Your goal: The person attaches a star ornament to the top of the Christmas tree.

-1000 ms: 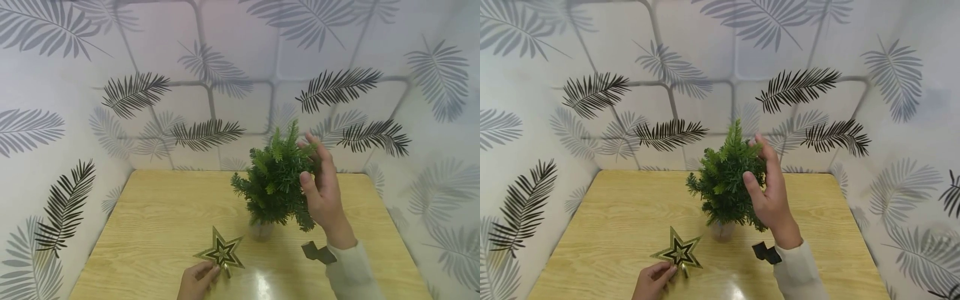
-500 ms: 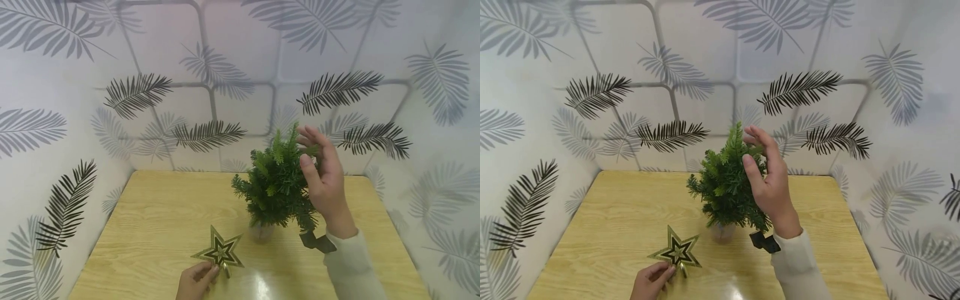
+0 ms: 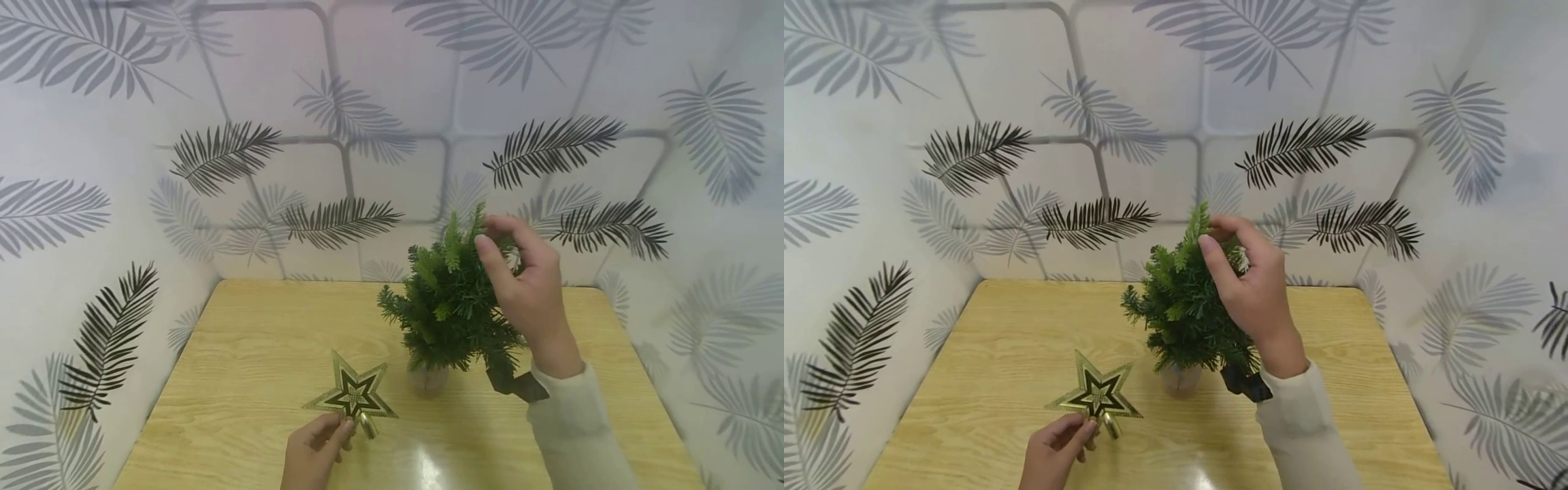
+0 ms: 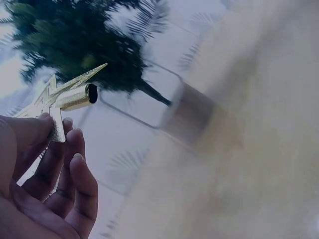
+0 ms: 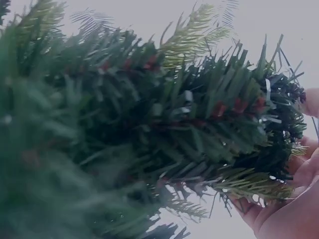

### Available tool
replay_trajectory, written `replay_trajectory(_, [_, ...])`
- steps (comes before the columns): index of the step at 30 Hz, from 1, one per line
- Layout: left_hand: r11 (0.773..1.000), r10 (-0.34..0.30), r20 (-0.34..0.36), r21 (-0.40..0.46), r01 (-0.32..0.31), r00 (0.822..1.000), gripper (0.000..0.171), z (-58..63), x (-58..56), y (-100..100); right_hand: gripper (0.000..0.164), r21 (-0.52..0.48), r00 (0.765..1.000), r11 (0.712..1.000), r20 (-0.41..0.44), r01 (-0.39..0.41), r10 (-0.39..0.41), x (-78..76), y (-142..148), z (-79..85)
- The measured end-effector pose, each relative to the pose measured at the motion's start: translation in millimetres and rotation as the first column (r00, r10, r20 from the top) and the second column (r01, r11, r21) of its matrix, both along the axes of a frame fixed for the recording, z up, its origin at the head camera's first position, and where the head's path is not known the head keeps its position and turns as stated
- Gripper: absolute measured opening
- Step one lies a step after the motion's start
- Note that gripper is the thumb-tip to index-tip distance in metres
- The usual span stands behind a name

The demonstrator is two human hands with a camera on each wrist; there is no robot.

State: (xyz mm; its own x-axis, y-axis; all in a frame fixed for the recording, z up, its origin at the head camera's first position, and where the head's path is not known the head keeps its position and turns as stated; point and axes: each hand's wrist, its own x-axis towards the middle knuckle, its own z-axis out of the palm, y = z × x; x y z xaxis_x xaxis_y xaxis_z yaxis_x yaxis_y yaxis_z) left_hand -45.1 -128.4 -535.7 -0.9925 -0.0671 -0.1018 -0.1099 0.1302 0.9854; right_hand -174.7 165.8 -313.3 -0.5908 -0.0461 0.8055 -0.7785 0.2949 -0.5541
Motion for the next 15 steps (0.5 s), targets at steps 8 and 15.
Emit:
replay_trajectory(8, [1.000, 0.024, -0.221, 0.005, -0.023, 0.975, 0.005, 23.1, -0.5, 8.8, 0.010, 0.037, 1.000, 0.999, -0.018, -0.004, 0.005, -4.9, -4.8, 6.2])
replay_trajectory(15, [0.997, 0.014, -0.265, 0.072, 0.005, 0.964, 0.005, 35.8, -3.8, 12.2, 0.012, 0.030, 1.000, 1.000, 0.006, -0.010, 0.009, -4.9, -10.9, 6.8])
